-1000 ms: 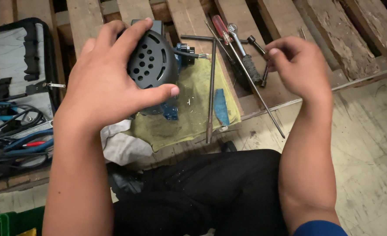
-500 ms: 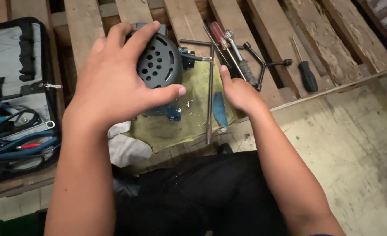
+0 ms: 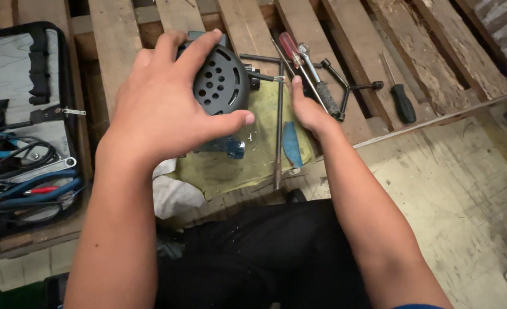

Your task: The person removes the top cover of a blue water pump using a screwdriver, then uses a wrench to loosen and remove the brass impeller housing. The person handles the pump, cover, and housing while working on a wooden pallet with tools nearby.

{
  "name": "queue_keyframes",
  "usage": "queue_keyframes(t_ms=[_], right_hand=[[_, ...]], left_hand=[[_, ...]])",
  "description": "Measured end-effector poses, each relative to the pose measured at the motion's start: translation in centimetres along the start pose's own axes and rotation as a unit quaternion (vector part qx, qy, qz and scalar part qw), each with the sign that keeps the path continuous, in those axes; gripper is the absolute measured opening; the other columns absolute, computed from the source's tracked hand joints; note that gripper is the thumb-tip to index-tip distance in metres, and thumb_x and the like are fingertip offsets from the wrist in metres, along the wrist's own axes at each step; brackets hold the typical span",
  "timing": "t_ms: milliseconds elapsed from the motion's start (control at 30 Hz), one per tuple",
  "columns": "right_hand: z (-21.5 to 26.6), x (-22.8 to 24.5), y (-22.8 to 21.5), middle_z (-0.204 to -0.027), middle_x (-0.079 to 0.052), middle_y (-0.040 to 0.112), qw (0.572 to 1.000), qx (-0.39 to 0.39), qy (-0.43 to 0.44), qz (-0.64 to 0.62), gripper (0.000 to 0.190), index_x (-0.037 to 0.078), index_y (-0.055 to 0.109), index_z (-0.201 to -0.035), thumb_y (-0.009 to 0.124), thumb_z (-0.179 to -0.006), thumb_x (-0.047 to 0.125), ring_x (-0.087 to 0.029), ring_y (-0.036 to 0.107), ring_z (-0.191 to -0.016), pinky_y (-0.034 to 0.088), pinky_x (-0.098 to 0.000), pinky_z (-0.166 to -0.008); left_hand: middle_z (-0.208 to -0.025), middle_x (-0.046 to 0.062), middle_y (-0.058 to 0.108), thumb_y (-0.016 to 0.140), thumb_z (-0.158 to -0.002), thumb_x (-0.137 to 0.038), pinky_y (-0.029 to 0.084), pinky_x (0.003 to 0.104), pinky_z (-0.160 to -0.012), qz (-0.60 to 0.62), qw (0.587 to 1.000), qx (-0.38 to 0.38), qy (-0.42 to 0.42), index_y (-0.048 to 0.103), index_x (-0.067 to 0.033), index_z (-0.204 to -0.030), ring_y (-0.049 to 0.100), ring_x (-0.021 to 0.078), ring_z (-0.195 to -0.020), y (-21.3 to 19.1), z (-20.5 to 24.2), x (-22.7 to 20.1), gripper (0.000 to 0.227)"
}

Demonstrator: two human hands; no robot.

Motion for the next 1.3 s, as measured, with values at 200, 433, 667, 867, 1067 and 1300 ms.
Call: queue_keyframes(t_ms=[200, 433, 667, 867, 1067, 1300], right_hand=[[-2.4, -0.5, 0.2, -0.162, -0.025, 0.034, 0.997, -0.004, -0.019, 0.071, 0.118, 0.004, 0.045, -0.154, -0.003, -0.077, 0.079, -0.041, 0.032, -0.152, 0.023, -0.0516, -0.124], [-0.6, 0.3, 0.1, -0.163, -0.025, 0.031, 0.998, -0.008, 0.036, 0.059, 0.11, 0.002, 0.04, -0.156, 0.001, -0.085, 0.077, -0.043, 0.032, -0.151, 0.026, -0.0525, -0.125], [-2.2, 0.0, 0.2, -0.166, -0.023, 0.026, 0.999, 0.019, 0.012, 0.048, 0.104, 0.005, 0.036, -0.158, 0.001, -0.088, 0.073, -0.04, 0.024, -0.156, 0.019, -0.055, -0.127], [-0.8, 0.8, 0.3, -0.157, -0.021, 0.046, 0.997, 0.041, 0.058, -0.026, 0.096, 0.013, 0.054, -0.15, 0.007, -0.091, 0.072, -0.039, 0.047, -0.144, 0.037, -0.0498, -0.121], [0.1, 1.1, 0.3, -0.143, -0.022, 0.062, 0.99, 0.049, 0.101, -0.082, 0.098, 0.009, 0.058, -0.144, 0.011, -0.089, 0.076, -0.037, 0.062, -0.129, 0.048, -0.0477, -0.112], [0.5, 1.3, 0.6, -0.154, -0.023, 0.051, 0.99, 0.046, 0.102, -0.081, 0.1, 0.009, 0.047, -0.153, 0.007, -0.09, 0.075, -0.037, 0.052, -0.141, 0.041, -0.0487, -0.119]], left_hand=[[-0.158, 0.017, 0.032, 0.08, -0.073, -0.067, 0.039, 0.065, -0.095, 0.007, 1.0, -0.006, 0.01, 0.038, -0.0243, -0.158, 0.034, 0.0425, -0.136, 0.1, -0.1, 0.1, 0.104], [-0.157, 0.017, 0.033, 0.079, -0.073, -0.069, 0.042, 0.066, -0.091, -0.005, 1.0, -0.005, 0.015, 0.038, -0.0235, -0.158, 0.034, 0.0427, -0.135, 0.2, -0.1, 0.0, 0.105], [-0.158, 0.018, 0.032, 0.078, -0.074, -0.069, 0.041, 0.065, -0.094, -0.006, 1.0, -0.003, 0.01, 0.037, -0.0243, -0.159, 0.033, 0.0434, -0.137, 0.0, 0.0, -0.1, 0.104], [-0.158, 0.016, 0.033, 0.079, -0.074, -0.067, 0.043, 0.066, -0.091, -0.002, 1.0, -0.006, 0.014, 0.037, -0.0238, -0.158, 0.033, 0.0418, -0.138, 0.1, 0.0, 0.0, 0.103], [-0.156, 0.016, 0.035, 0.078, -0.073, -0.068, 0.043, 0.065, -0.091, 0.001, 1.0, -0.009, 0.014, 0.038, -0.0243, -0.157, 0.035, 0.0421, -0.136, 0.0, 0.0, -0.1, 0.103], [-0.158, 0.016, 0.033, 0.077, -0.074, -0.067, 0.041, 0.065, -0.093, 0.005, 1.0, -0.004, 0.012, 0.038, -0.0238, -0.157, 0.034, 0.0431, -0.137, 0.0, 0.0, 0.0, 0.102]])
Point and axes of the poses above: each hand's wrist, its own z-axis away from the middle knuckle, its own y-axis out of the palm, x = y × z, the point moved 3 cm from there along -z, towards the middle knuckle
